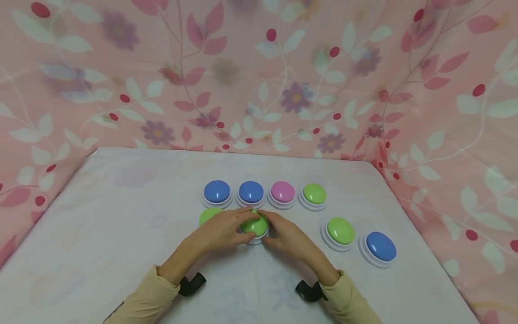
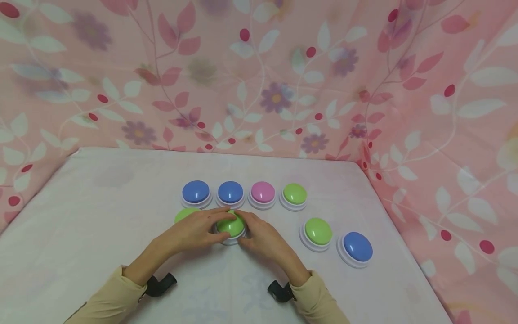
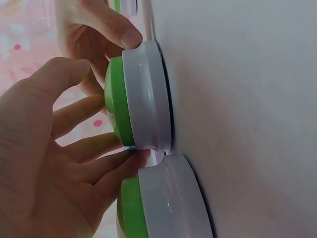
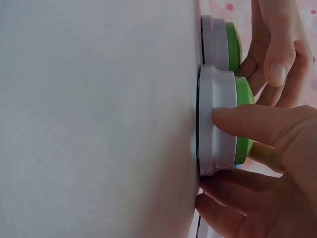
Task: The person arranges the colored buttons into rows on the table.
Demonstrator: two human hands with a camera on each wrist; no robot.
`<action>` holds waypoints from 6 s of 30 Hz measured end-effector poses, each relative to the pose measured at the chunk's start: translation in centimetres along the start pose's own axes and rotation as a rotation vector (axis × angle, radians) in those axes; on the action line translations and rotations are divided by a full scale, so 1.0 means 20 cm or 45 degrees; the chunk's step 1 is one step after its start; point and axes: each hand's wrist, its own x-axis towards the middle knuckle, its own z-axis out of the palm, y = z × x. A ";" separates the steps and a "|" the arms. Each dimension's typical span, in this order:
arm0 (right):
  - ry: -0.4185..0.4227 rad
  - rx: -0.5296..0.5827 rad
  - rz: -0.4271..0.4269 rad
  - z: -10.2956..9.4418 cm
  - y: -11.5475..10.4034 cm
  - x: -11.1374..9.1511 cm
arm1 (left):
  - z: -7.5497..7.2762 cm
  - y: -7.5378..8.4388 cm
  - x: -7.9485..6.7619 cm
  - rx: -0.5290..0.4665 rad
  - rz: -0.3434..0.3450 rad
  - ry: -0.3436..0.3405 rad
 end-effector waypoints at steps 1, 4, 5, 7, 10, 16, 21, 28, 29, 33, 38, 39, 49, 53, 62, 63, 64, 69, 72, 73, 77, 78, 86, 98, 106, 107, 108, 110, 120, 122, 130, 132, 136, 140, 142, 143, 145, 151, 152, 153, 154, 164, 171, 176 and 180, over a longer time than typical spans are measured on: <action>0.000 -0.001 0.002 0.00 0.00 0.00 | 0.00 0.00 0.00 0.007 0.006 0.003; 0.001 -0.008 0.007 0.00 -0.01 0.01 | 0.00 0.00 0.00 0.053 0.017 0.011; 0.001 -0.011 0.009 0.00 -0.01 0.01 | 0.00 0.00 0.00 0.067 0.020 0.015; -0.001 -0.021 0.013 0.00 -0.01 0.01 | 0.00 -0.01 0.00 0.087 0.026 0.021; -0.005 -0.032 0.015 0.00 -0.01 0.01 | 0.00 -0.01 0.00 0.099 0.020 0.015; -0.004 -0.027 0.011 0.00 0.00 0.00 | 0.00 -0.01 0.00 0.097 0.017 0.005; -0.013 -0.015 -0.004 0.00 0.01 -0.01 | -0.01 -0.01 0.00 0.109 0.027 0.014; -0.036 0.011 0.010 -0.01 0.01 -0.01 | -0.01 0.00 0.00 0.131 0.047 0.029; -0.033 0.010 0.004 -0.01 0.01 -0.01 | -0.01 0.00 0.00 0.138 0.054 0.036; 0.006 -0.021 -0.022 -0.03 0.01 -0.02 | -0.01 0.00 0.00 0.161 0.104 0.080; 0.099 -0.003 0.011 -0.12 0.03 -0.04 | -0.01 0.03 0.02 0.151 0.159 0.135; 0.120 0.009 0.021 -0.14 0.04 -0.05 | -0.01 0.04 0.03 0.144 0.158 0.138; 0.278 0.021 0.229 -0.37 0.22 -0.24 | 0.00 0.17 0.21 0.110 0.200 0.138; 0.301 0.014 0.287 -0.42 0.32 -0.34 | 0.04 0.27 0.31 0.115 0.254 0.087; 0.331 0.023 0.373 -0.46 0.51 -0.53 | 0.20 0.47 0.52 0.166 0.368 -0.021; 0.321 0.026 0.379 -0.46 0.52 -0.54 | 0.22 0.49 0.53 0.160 0.365 -0.039; 0.308 0.023 0.386 -0.46 0.53 -0.55 | 0.24 0.51 0.55 0.162 0.360 -0.055; 0.282 0.016 0.380 -0.43 0.57 -0.57 | 0.32 0.57 0.60 0.154 0.334 -0.119; 0.278 -0.001 0.356 -0.42 0.59 -0.58 | 0.36 0.60 0.61 0.163 0.324 -0.150; 0.270 -0.011 0.341 -0.42 0.59 -0.58 | 0.37 0.60 0.61 0.174 0.323 -0.161; 0.232 -0.101 0.282 -0.41 0.60 -0.59 | 0.41 0.62 0.62 0.222 0.315 -0.185; 0.226 -0.118 0.278 -0.40 0.60 -0.60 | 0.42 0.62 0.62 0.232 0.317 -0.185; 0.213 -0.103 0.300 -0.39 0.60 -0.60 | 0.43 0.62 0.61 0.240 0.333 -0.179; 0.213 -0.062 0.327 -0.39 0.60 -0.59 | 0.43 0.61 0.60 0.272 0.341 -0.158; 0.201 -0.019 0.377 -0.40 0.57 -0.59 | 0.41 0.60 0.59 0.302 0.339 -0.161; 0.200 -0.012 0.386 -0.40 0.57 -0.58 | 0.41 0.60 0.58 0.310 0.339 -0.159; 0.199 -0.003 0.395 -0.40 0.56 -0.58 | 0.41 0.60 0.58 0.317 0.339 -0.157; 0.201 0.008 0.406 -0.39 0.55 -0.57 | 0.40 0.59 0.57 0.333 0.341 -0.147; 0.227 0.067 0.325 -0.36 0.46 -0.45 | 0.28 0.51 0.47 0.479 0.403 -0.011; 0.226 0.064 0.300 -0.35 0.44 -0.41 | 0.25 0.48 0.44 0.494 0.408 0.008; 0.199 0.042 0.228 -0.29 0.35 -0.27 | 0.21 0.35 0.34 0.501 0.385 0.071; 0.189 0.040 0.208 -0.27 0.33 -0.24 | 0.21 0.32 0.32 0.493 0.368 0.079; 0.164 0.009 0.160 -0.23 0.31 -0.19 | 0.21 0.27 0.29 0.506 0.345 0.084; 0.148 0.001 0.126 -0.20 0.29 -0.16 | 0.21 0.24 0.25 0.512 0.340 0.093; 0.140 0.003 0.122 -0.18 0.28 -0.15 | 0.20 0.23 0.23 0.504 0.336 0.098; 0.136 0.007 0.122 -0.18 0.28 -0.15 | 0.20 0.22 0.22 0.501 0.335 0.101; 0.120 0.012 0.128 -0.17 0.27 -0.15 | 0.20 0.22 0.21 0.495 0.331 0.094; 0.088 0.032 0.137 -0.16 0.26 -0.16 | 0.20 0.22 0.20 0.518 0.341 0.081; 0.089 0.043 0.134 -0.15 0.26 -0.16 | 0.20 0.22 0.20 0.519 0.341 0.085; 0.088 0.049 0.126 -0.15 0.26 -0.16 | 0.20 0.22 0.20 0.519 0.338 0.089; 0.088 0.057 0.119 -0.15 0.26 -0.16 | 0.19 0.21 0.20 0.517 0.336 0.093; 0.070 0.064 0.137 -0.15 0.25 -0.16 | 0.19 0.22 0.21 0.512 0.336 0.118; 0.074 0.069 0.131 -0.14 0.25 -0.16 | 0.18 0.23 0.22 0.510 0.329 0.097; 0.073 0.057 0.118 -0.15 0.26 -0.16 | 0.18 0.23 0.23 0.501 0.313 0.097; 0.092 0.055 0.130 -0.18 0.26 -0.18 | 0.19 0.24 0.25 0.543 0.313 0.159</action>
